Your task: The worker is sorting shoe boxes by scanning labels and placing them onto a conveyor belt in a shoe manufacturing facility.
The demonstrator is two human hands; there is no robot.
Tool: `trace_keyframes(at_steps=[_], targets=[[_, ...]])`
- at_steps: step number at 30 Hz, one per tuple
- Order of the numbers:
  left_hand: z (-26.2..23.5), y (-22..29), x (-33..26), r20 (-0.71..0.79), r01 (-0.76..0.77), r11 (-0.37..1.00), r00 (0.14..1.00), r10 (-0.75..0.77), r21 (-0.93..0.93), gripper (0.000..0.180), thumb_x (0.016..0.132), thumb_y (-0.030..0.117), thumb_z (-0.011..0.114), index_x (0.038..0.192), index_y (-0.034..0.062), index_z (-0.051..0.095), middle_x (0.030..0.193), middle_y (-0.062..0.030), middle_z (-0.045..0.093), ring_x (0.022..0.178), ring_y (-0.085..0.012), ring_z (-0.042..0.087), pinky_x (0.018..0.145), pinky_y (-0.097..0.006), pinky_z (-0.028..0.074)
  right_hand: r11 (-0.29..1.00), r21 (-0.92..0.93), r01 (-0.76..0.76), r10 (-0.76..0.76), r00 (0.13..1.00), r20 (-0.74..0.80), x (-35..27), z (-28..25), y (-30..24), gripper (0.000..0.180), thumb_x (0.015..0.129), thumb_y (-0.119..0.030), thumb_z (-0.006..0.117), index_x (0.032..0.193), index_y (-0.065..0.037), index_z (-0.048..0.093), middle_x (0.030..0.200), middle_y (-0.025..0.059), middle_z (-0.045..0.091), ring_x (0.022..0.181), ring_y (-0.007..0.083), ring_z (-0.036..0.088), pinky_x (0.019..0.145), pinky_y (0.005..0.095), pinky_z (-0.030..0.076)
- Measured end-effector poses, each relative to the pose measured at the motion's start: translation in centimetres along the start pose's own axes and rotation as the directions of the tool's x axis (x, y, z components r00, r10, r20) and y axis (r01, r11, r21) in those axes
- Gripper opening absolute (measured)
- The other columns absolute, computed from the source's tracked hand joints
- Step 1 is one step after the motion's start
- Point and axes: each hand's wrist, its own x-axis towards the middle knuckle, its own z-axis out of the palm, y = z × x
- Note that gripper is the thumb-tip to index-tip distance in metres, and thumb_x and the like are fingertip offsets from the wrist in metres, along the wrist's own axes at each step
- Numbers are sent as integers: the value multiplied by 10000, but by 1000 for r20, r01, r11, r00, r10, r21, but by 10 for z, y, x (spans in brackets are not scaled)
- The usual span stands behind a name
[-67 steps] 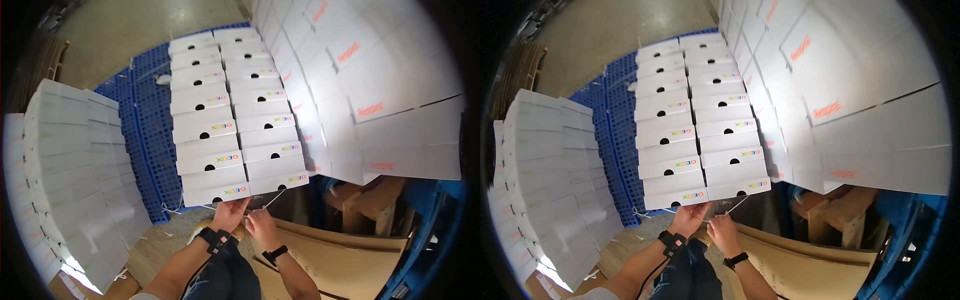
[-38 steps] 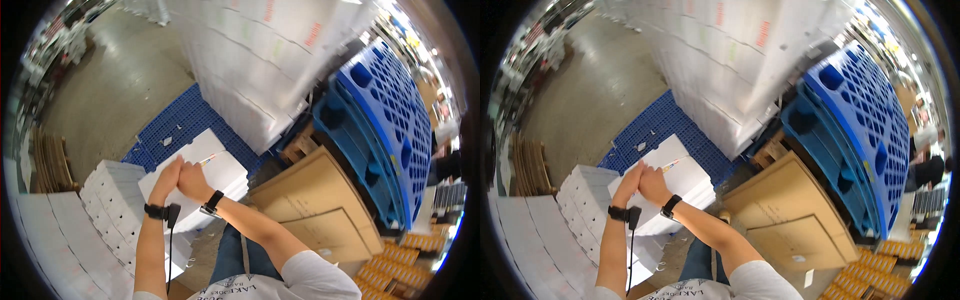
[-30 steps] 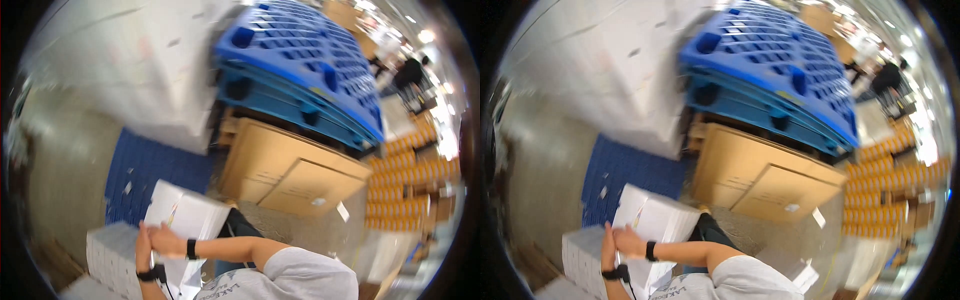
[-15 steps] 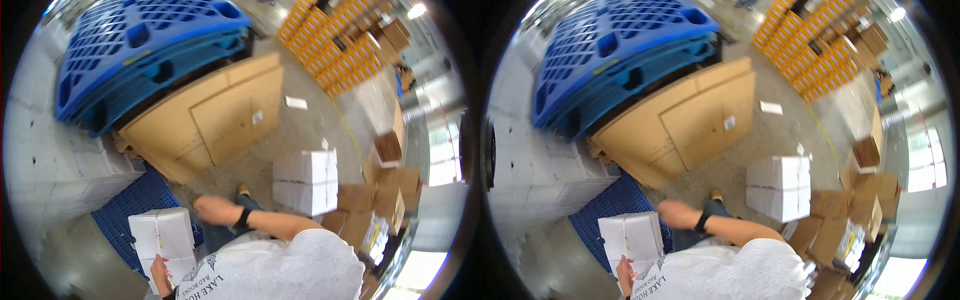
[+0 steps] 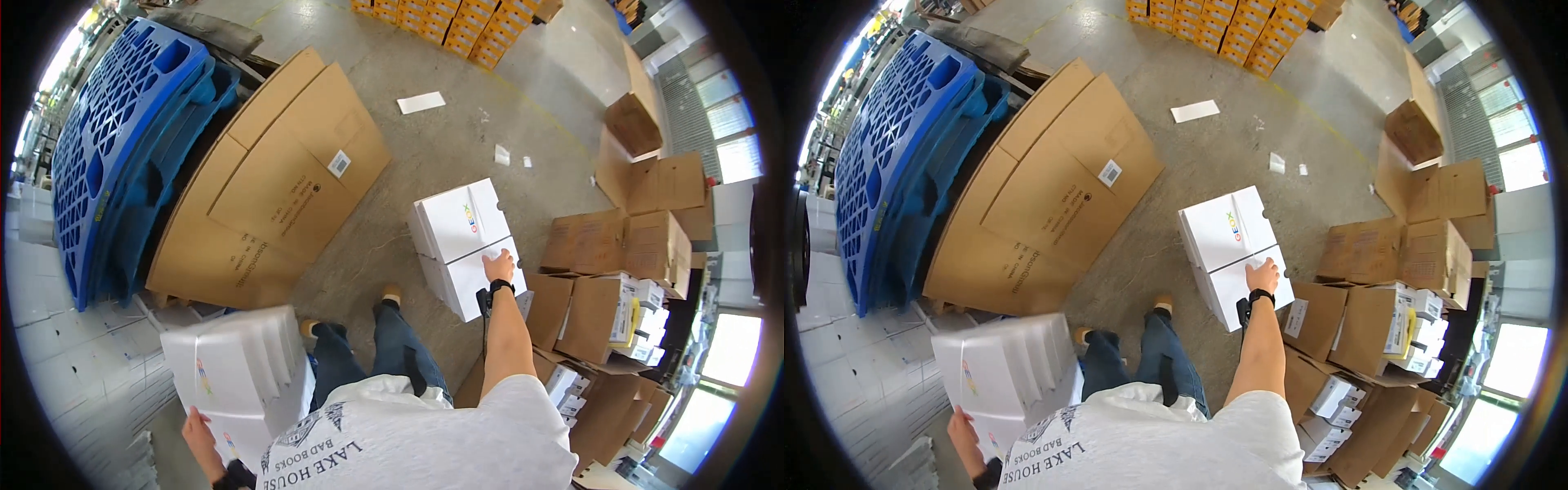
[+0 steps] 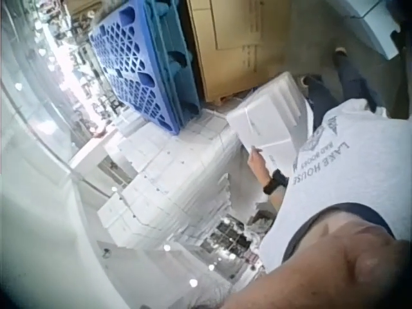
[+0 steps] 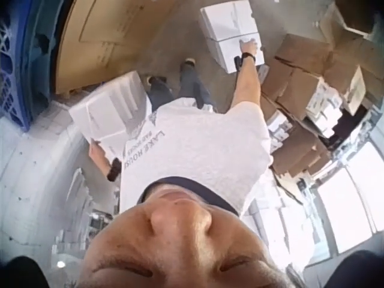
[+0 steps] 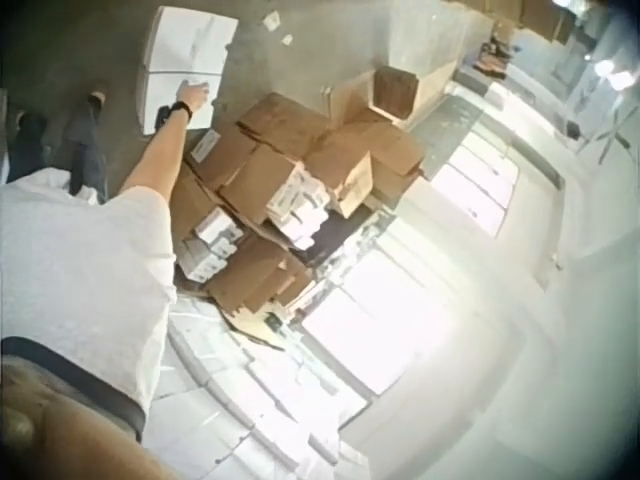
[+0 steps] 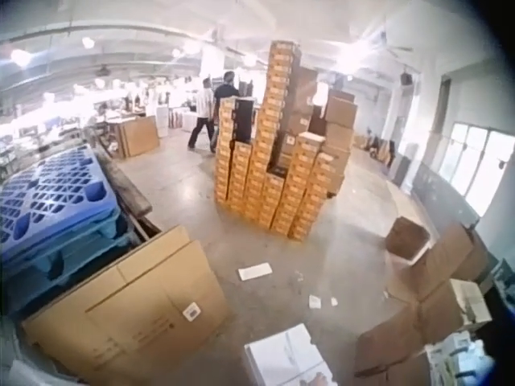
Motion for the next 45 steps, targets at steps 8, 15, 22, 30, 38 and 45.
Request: trace_keyframes(at_steps=[8, 15, 22, 30, 38, 45], targets=[[98, 192, -37, 89, -255, 956, 959, 269, -144, 416, 1032, 358, 522, 712, 92, 546, 482, 93, 291, 418, -15, 204, 409, -242, 124, 869, 491, -62, -85, 959, 272, 40, 27, 31, 447, 858, -442, 651, 936, -9, 728, 922, 182, 718, 863, 303, 663, 791, 399, 491], [198, 340, -51, 259, -441, 820, 798, 544, -364, 377, 1029, 319, 533, 735, 85, 564, 516, 97, 272, 435, -13, 189, 424, -239, 123, 329, 920, -213, 210, 966, 149, 46, -47, 51, 261, 828, -225, 699, 708, -6, 622, 630, -26, 495, 626, 98, 423, 562, 309, 342], [284, 470, -50, 249, -429, 739, 752, 611, -519, 299, 1026, 303, 548, 829, 81, 585, 558, 105, 277, 464, -4, 207, 443, -209, 157, 420, 903, 89, 164, 971, -173, 53, -195, 75, 239, 842, -245, 687, 824, -7, 670, 660, -40, 430, 605, 82, 374, 568, 270, 301], [423, 621, -40, 401, -424, 669, 563, 722, -610, 362, 984, 345, 585, 787, 42, 571, 544, 100, 253, 448, -13, 190, 436, -227, 127, 561, 822, 91, 322, 891, -318, 79, -338, 59, 323, 904, -240, 639, 657, -63, 531, 656, -30, 371, 627, 95, 331, 564, 296, 245], [549, 769, 35, 498, -409, 682, 473, 727, -606, 408, 978, 394, 560, 769, 43, 558, 521, 96, 235, 453, -24, 174, 447, -258, 128, 456, 884, 105, 532, 764, -365, 167, -434, -50, 273, 898, -247, 670, 701, -108, 540, 675, -43, 324, 647, 80, 314, 617, 270, 281], [605, 900, 95, 461, -427, 680, 511, 726, -597, 392, 983, 382, 554, 781, 47, 563, 533, 102, 248, 452, -14, 178, 437, -250, 117, 543, 825, 155, 448, 778, -441, 284, -488, -150, 331, 888, -230, 665, 646, -128, 462, 668, -55, 305, 629, 83, 294, 605, 287, 250]])
